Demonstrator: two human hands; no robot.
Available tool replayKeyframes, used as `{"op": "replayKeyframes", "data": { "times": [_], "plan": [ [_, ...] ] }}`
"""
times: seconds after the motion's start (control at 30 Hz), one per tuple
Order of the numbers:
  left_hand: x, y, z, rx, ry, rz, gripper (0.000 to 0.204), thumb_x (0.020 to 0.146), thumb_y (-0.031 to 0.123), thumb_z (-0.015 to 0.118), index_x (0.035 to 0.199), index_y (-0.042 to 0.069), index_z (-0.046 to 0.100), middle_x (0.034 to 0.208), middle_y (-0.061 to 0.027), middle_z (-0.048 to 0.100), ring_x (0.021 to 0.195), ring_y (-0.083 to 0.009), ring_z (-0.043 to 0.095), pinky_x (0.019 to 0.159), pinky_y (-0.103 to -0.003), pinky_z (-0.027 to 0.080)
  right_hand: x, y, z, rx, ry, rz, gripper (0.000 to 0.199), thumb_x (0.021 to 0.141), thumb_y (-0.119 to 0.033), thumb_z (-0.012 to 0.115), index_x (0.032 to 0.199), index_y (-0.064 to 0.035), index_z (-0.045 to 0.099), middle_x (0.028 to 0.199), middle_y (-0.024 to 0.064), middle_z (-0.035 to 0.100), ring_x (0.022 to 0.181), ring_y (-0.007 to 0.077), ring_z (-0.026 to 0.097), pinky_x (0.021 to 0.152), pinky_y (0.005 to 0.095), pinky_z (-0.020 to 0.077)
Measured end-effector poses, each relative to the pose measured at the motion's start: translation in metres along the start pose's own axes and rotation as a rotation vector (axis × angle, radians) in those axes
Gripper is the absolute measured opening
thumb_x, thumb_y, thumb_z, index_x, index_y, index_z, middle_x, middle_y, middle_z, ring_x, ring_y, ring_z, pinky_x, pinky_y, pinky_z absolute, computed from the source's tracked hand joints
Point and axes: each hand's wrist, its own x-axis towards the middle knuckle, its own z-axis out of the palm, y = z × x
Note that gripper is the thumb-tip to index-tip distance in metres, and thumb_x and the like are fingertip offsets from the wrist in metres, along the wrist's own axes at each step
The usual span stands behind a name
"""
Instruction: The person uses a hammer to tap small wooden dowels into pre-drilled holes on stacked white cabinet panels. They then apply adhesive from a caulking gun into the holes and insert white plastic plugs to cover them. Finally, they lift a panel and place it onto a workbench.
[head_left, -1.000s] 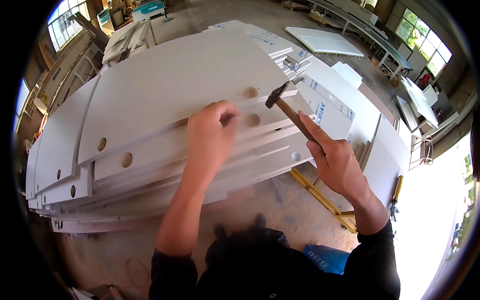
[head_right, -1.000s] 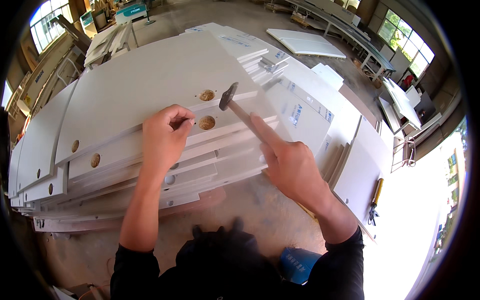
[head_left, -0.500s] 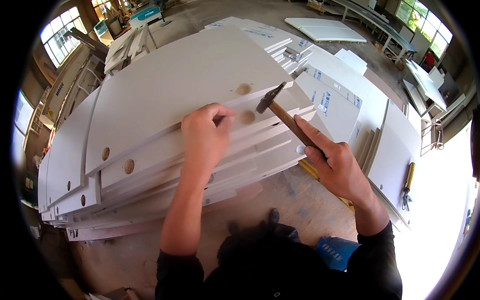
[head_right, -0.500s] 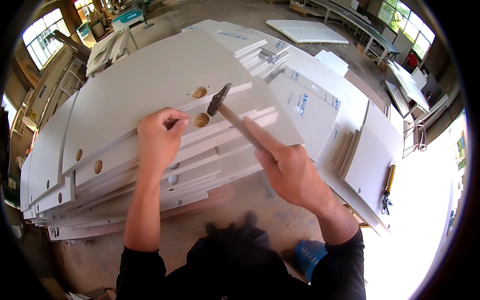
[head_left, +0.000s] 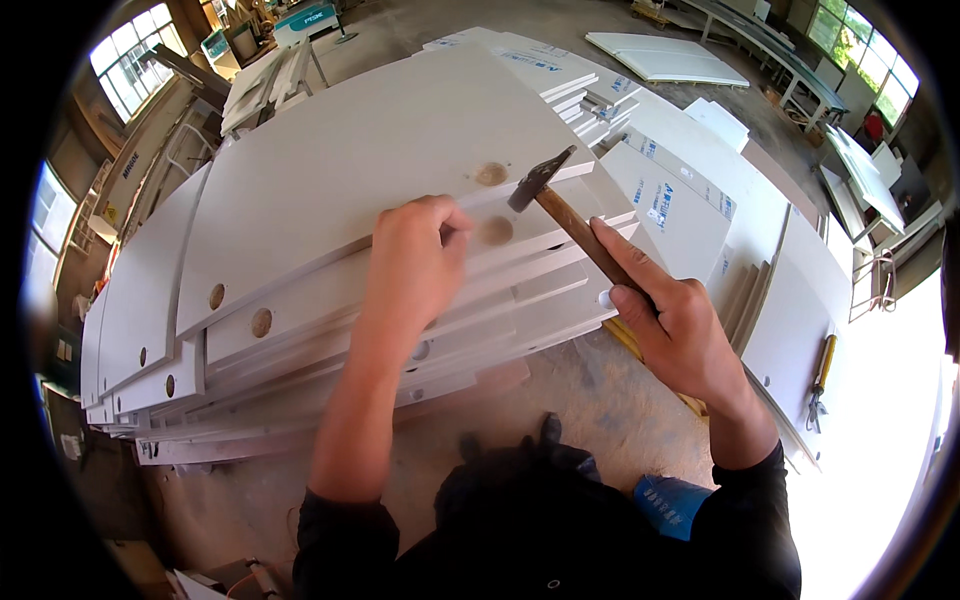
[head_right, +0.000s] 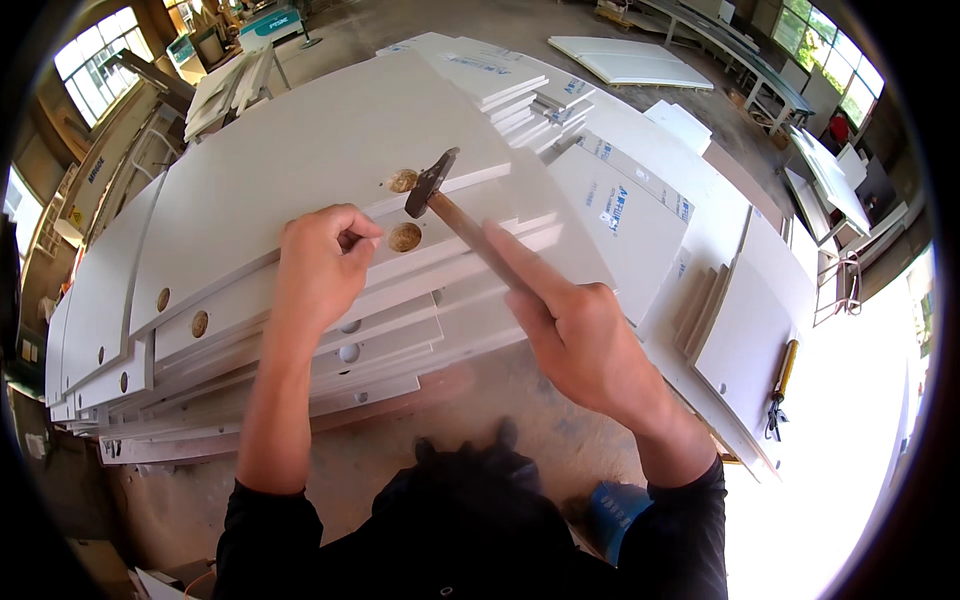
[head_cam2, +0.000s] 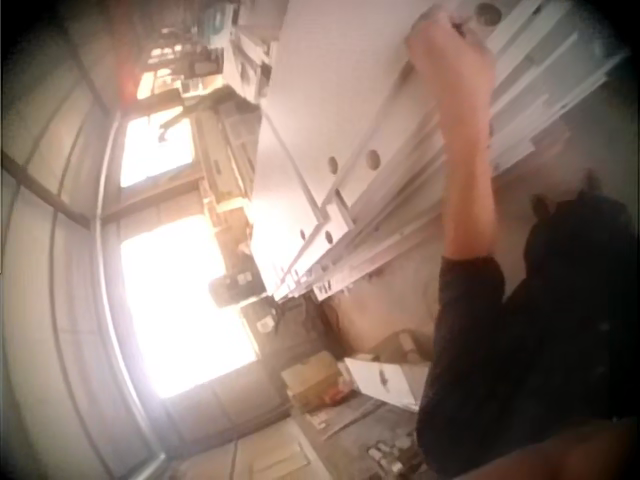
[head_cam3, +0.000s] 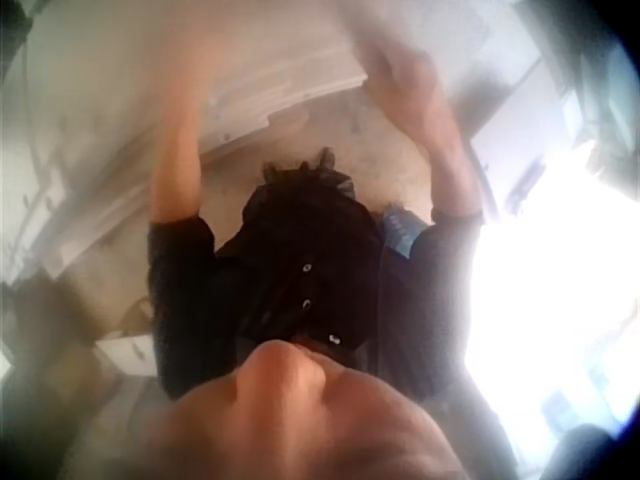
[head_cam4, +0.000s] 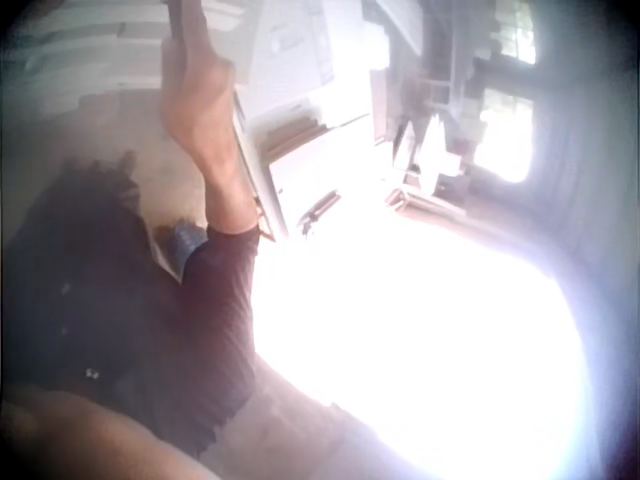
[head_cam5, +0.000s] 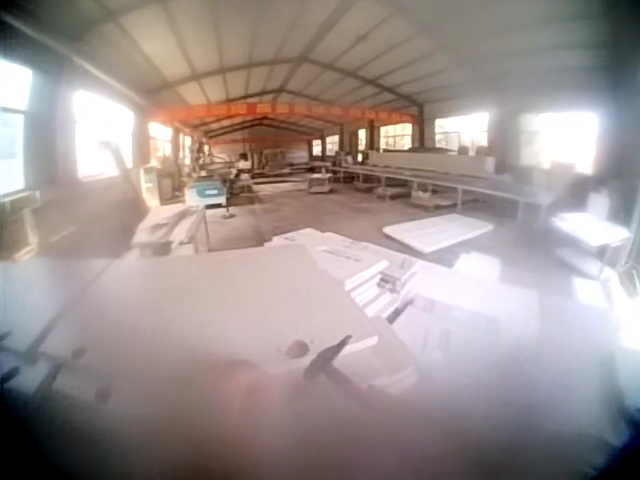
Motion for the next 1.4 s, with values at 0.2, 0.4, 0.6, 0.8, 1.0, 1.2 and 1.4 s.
{"op": "replayKeyframes", "data": {
  "times": [0.2,0.4,0.6,0.8,1.0,1.2,1.4],
  "plan": [
    [-0.002,-0.004,-0.001,-0.103,-0.022,-0.08,0.007,0.092,-0.006,0.071,0.098,-0.005,0.074,0.086,-0.0108,0.077,0.076,-0.0161,0.071,0.073,-0.031,0.057,0.001,-0.008,-0.001,-0.018,0.015,-0.033,0.055,0.099,0.001,0.06,0.153,-0.0105,0.057,0.103,0.0323,0.07,0.102,0.0537,0.064,0.094,0.0432,0.0552],
    [-0.001,-0.006,-0.003,-0.176,-0.018,-0.097,0.025,0.09,-0.01,0.072,0.114,-0.004,0.069,0.098,-0.0128,0.078,0.084,-0.0177,0.074,0.08,-0.031,0.06,0.013,-0.018,0.002,-0.092,-0.068,0.022,0.055,0.1,-0.002,0.06,0.154,-0.0121,0.057,0.103,0.0314,0.071,0.097,0.0531,0.066,0.089,0.0465,0.0563],
    [-0.021,-0.021,-0.003,-0.24,0.134,-0.034,0.028,0.088,-0.01,0.072,0.115,-0.003,0.067,0.107,-0.014,0.078,0.09,-0.0193,0.075,0.083,-0.031,0.06,0.022,-0.029,0.014,-0.159,-0.013,-0.082,0.055,0.101,-0.005,0.06,0.155,-0.0146,0.055,0.09,0.0287,0.07,0.084,0.0458,0.068,0.081,0.0457,0.0565],
    [-0.028,-0.032,0.002,-0.234,0.251,0.004,0.028,0.088,-0.012,0.063,0.115,-0.001,0.066,0.107,-0.0137,0.078,0.091,-0.02,0.075,0.085,-0.033,0.06,0.027,-0.033,0.023,-0.452,-0.262,0.006,0.058,0.101,-0.005,0.058,0.158,-0.0166,0.052,0.081,0.0253,0.071,0.074,0.0449,0.071,0.072,0.0459,0.058],
    [-0.028,-0.031,0.001,-0.194,0.276,0.04,0.029,0.088,-0.013,0.061,0.114,-0.002,0.066,0.107,-0.014,0.078,0.09,-0.0217,0.075,0.084,-0.033,0.06,0.022,-0.042,0.027,-0.263,0.066,-0.119,0.06,0.103,-0.003,0.059,0.16,-0.0207,0.051,0.076,0.0254,0.069,0.071,0.0449,0.068,0.077,0.0429,0.0587],
    [-0.029,-0.033,0.002,-0.171,0.261,0.053,0.031,0.086,-0.015,0.059,0.114,-0.002,0.066,0.106,-0.015,0.078,0.09,-0.0235,0.075,0.083,-0.034,0.06,0.023,-0.048,0.023,-0.435,-0.142,0.067,0.06,0.104,-0.003,0.059,0.161,-0.0201,0.051,0.078,0.0259,0.071,0.071,0.0434,0.07,0.079,0.0408,0.0584],
    [-0.028,-0.031,0.003,-0.181,0.274,0.082,0.033,0.085,-0.015,0.058,0.114,-0.002,0.065,0.105,-0.0148,0.077,0.09,-0.0242,0.075,0.082,-0.034,0.06,0.022,-0.036,0.031,-0.192,0.183,-0.173,0.057,0.106,-0.004,0.056,0.161,-0.0174,0.051,0.096,0.0284,0.076,0.075,0.0415,0.075,0.082,0.0407,0.0587]
  ]
}}
